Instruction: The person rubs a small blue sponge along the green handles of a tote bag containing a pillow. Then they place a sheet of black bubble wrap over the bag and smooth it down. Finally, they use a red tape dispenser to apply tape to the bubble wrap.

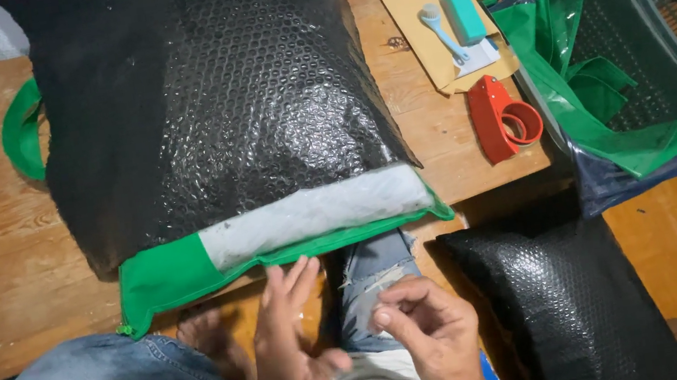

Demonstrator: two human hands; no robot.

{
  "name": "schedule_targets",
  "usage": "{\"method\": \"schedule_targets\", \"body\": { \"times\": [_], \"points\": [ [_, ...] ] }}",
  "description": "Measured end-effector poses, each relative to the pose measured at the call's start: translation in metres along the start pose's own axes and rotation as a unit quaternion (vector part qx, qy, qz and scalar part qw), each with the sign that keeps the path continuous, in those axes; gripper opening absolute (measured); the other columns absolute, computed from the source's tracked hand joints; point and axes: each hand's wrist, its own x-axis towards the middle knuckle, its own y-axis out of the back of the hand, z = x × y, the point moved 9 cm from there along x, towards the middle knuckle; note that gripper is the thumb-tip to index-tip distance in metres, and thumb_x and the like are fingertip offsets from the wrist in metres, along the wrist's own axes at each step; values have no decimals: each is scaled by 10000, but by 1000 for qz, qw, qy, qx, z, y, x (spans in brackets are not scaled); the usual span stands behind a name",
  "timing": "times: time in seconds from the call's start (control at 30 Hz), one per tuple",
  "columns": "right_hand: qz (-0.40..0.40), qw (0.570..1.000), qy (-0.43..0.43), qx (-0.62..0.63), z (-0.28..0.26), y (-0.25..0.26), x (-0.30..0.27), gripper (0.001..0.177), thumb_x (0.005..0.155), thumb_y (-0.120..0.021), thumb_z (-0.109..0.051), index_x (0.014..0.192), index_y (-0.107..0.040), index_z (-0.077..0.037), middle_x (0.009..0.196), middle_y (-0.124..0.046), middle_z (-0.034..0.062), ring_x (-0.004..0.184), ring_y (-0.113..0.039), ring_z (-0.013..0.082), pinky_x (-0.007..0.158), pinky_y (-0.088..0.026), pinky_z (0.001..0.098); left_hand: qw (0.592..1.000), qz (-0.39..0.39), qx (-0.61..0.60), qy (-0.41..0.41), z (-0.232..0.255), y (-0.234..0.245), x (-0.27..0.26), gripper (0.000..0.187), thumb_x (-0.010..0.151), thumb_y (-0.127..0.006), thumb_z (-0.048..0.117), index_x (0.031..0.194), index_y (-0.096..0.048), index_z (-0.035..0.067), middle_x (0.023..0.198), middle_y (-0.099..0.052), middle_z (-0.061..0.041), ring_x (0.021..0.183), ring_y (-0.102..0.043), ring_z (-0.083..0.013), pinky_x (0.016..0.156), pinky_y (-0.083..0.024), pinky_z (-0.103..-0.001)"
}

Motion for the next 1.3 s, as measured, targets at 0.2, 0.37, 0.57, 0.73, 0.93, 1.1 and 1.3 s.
{"method": "schedule_targets", "body": {
  "times": [0.2,0.37,0.57,0.73,0.93,1.1,1.3],
  "points": [
    [-67,981,-97,151,35,-11,2,401,859,-746,64,1169,-499,6,770,-668,194,655,-662,246,658,-595,352,898,22,-270,348,-17,-10,8,1011,839,-744,210,1625,-130,42,1047,-831,-228,937,-782,-222,824,-602,-306],
    [-80,982,-114,129,47,-16,1,403,877,-744,48,1192,-498,-3,880,-715,207,777,-691,234,719,-592,335,891,100,-188,401,-18,0,10,843,768,-804,40,1529,-441,45,784,-836,-124,688,-737,-106,631,-559,-207],
    [-18,985,-151,87,56,-16,5,522,806,-807,-20,1265,-561,24,1099,-718,220,831,-751,208,808,-621,327,930,172,66,319,-12,21,1,442,775,-839,195,1185,-723,78,1067,-818,-2,955,-768,-30,948,-541,-213],
    [-56,986,-143,60,64,-22,6,449,891,-749,-257,1212,-679,48,1029,-753,187,929,-694,227,689,-645,371,887,199,-74,409,-21,19,3,607,780,-817,125,1358,-658,30,931,-865,-68,767,-711,-22,640,-543,-152],
    [-5,989,-127,78,60,-28,14,203,923,-692,-60,734,-662,7,652,-626,123,603,-573,184,579,-506,302,890,150,-41,428,-24,6,-1,689,823,-767,248,1464,-582,74,822,-876,-32,753,-688,7,758,-553,-174],
    [-12,966,-217,140,82,-34,4,324,970,-638,-151,1109,-731,127,753,-717,209,592,-650,225,577,-605,338,879,151,5,451,-32,11,-8,652,794,-791,238,1419,-638,133,1146,-828,62,432,-418,1,405,-356,-155],
    [6,909,-320,265,99,-37,-6,513,930,-655,-302,1283,-587,64,912,-718,259,673,-687,262,530,-615,350,870,233,-45,432,-28,19,-2,644,827,-750,110,1446,-585,39,932,-845,-127,804,-778,-101,823,-605,-215]
  ]
}}
